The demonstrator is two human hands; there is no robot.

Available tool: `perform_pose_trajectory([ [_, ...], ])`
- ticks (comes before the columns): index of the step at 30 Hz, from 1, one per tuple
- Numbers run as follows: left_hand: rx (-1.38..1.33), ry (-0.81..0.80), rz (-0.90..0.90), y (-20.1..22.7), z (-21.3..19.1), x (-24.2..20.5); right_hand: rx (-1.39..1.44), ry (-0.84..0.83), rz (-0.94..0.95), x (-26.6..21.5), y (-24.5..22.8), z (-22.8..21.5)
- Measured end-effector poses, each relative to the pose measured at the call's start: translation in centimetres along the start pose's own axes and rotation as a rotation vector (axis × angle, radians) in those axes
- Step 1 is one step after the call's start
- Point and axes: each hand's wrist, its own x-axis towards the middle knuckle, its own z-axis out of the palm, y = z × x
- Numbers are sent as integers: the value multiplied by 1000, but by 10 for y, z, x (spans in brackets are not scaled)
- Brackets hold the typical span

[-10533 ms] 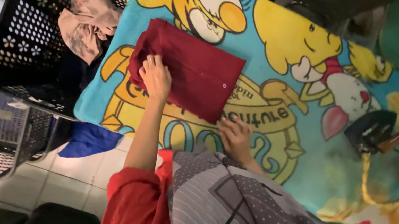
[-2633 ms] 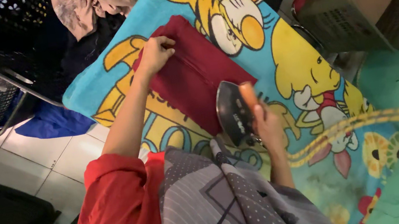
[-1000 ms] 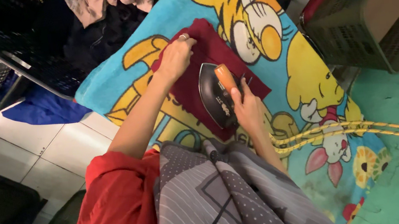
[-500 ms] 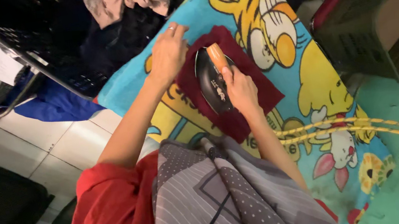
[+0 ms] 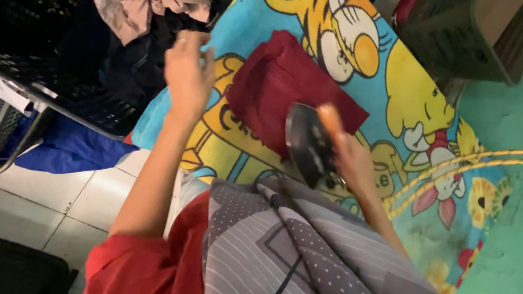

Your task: The person irons a shirt on an ironing board, smoothing it out by hand and then folding the shirt into a square.

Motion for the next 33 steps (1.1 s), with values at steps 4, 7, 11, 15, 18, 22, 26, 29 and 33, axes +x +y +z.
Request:
perform_pose_trajectory([
  [4, 39, 18, -22, -1, -16, -13, 341, 234, 201, -49, 97, -24],
  [7, 58, -91, 2, 5, 0, -36, 491, 464, 320, -72, 174, -12],
  [11, 63, -322, 54, 19, 61, -63, 452, 595, 377, -73, 238, -27],
  [15, 344, -347, -24, 26, 109, -93, 6, 762, 386, -78, 260, -44],
  [18, 381, -307, -39, 20, 120, -98, -176, 876, 339, -66, 264, -52],
  [22, 205, -340, -83, 18, 119, -104, -249, 907, 533, -67, 270, -43],
  [26, 193, -355, -72, 12, 118, -102, -297, 1096, 214, -68, 274, -32],
  [29, 298, -392, 142, -10, 112, -95, 349, 892, 257, -67, 277, -41],
  [33, 200, -424, 317, -28, 103, -95, 607, 559, 527, -62, 264, -54],
])
